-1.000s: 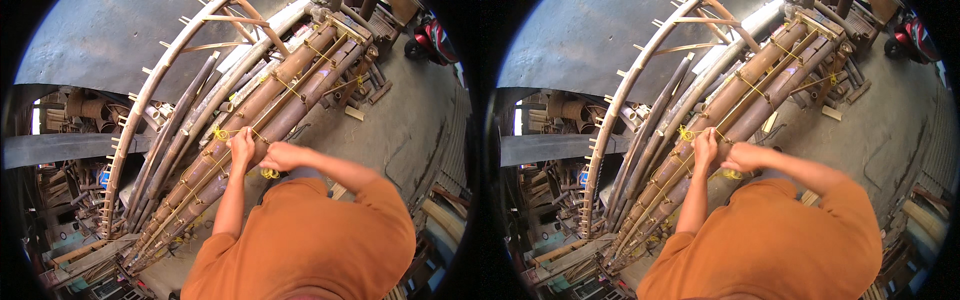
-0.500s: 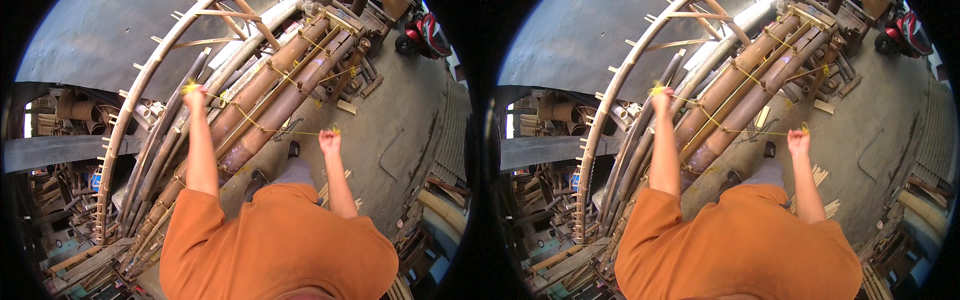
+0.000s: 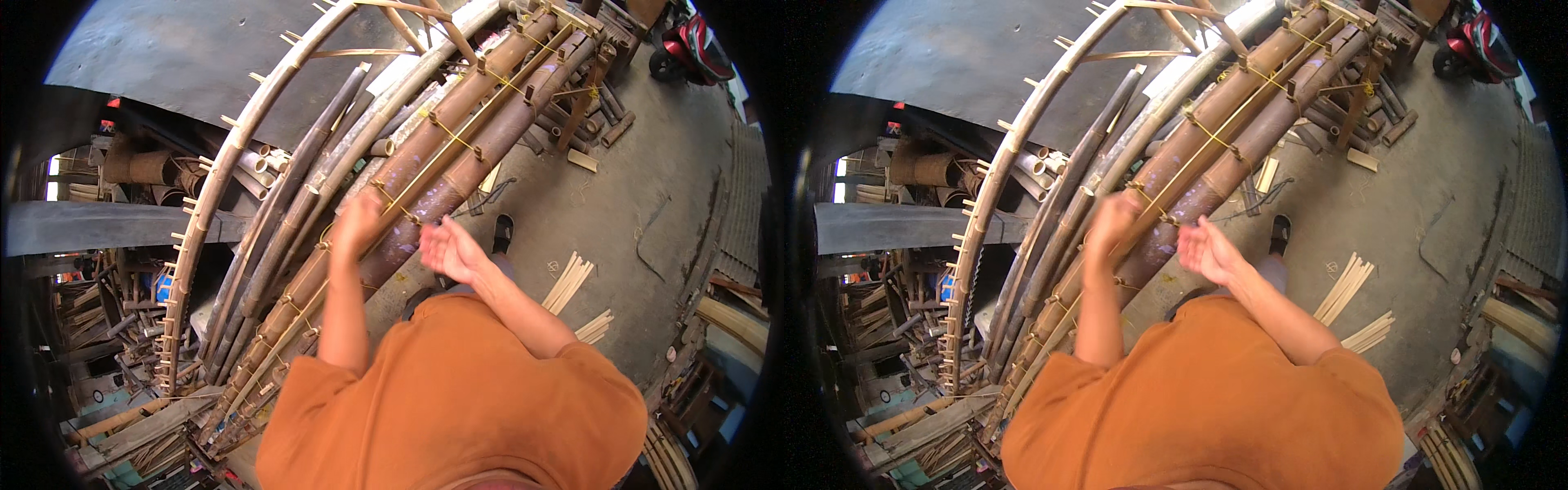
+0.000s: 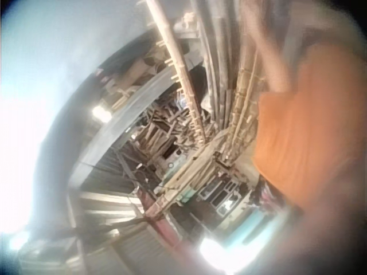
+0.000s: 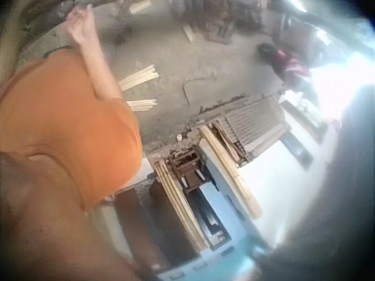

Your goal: The person assembles a bamboo frame by inserting thin bamboo strips into pre-cut slots on a curved bamboo structure and securing them with yellow plastic ties. The person repeatedly picks up strips, positions them, and ties them in place.

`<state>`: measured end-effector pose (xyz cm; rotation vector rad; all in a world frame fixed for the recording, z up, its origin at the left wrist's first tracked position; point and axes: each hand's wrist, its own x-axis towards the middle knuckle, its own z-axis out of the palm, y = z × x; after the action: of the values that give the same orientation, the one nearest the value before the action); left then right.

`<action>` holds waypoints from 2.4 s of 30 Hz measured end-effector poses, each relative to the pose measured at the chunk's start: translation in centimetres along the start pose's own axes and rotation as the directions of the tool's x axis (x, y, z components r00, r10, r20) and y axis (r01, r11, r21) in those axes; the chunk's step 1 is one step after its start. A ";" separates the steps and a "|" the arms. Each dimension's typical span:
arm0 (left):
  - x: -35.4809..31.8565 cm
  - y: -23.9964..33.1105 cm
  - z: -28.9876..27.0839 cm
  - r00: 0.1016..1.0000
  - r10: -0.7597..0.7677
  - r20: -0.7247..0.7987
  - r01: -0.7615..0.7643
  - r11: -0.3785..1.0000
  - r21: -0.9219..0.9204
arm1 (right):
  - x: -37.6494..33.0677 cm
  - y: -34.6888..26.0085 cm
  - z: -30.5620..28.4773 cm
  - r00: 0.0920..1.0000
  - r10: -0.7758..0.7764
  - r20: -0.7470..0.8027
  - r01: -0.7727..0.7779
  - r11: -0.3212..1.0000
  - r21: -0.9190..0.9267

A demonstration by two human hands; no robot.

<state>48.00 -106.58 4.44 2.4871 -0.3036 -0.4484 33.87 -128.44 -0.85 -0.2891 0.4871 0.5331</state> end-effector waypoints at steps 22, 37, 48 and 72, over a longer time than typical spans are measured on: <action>-3.8 4.1 5.6 0.936 -0.097 -0.339 0.098 0.995 -0.016 | -1.0 -3.0 0.2 0.785 0.234 0.573 0.603 -0.498 -0.623; 8.6 -3.1 -1.0 0.898 -0.152 -0.412 0.178 0.984 0.024 | -0.5 -1.0 0.7 0.740 0.020 0.673 0.584 -0.515 -0.627; -8.3 -12.7 -6.5 0.943 0.269 -0.196 -0.299 0.944 -0.143 | -1.6 10.6 -2.0 0.796 -0.434 0.421 0.108 -0.583 -0.805; -15.9 -12.5 2.6 0.949 -0.064 -0.309 0.059 0.998 -0.026 | 1.8 20.9 21.4 0.814 -0.577 0.071 0.546 0.717 -0.434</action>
<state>33.88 -92.96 -0.96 2.5074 -0.0949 -0.0796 31.62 -102.20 13.46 -0.8659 0.3134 0.0172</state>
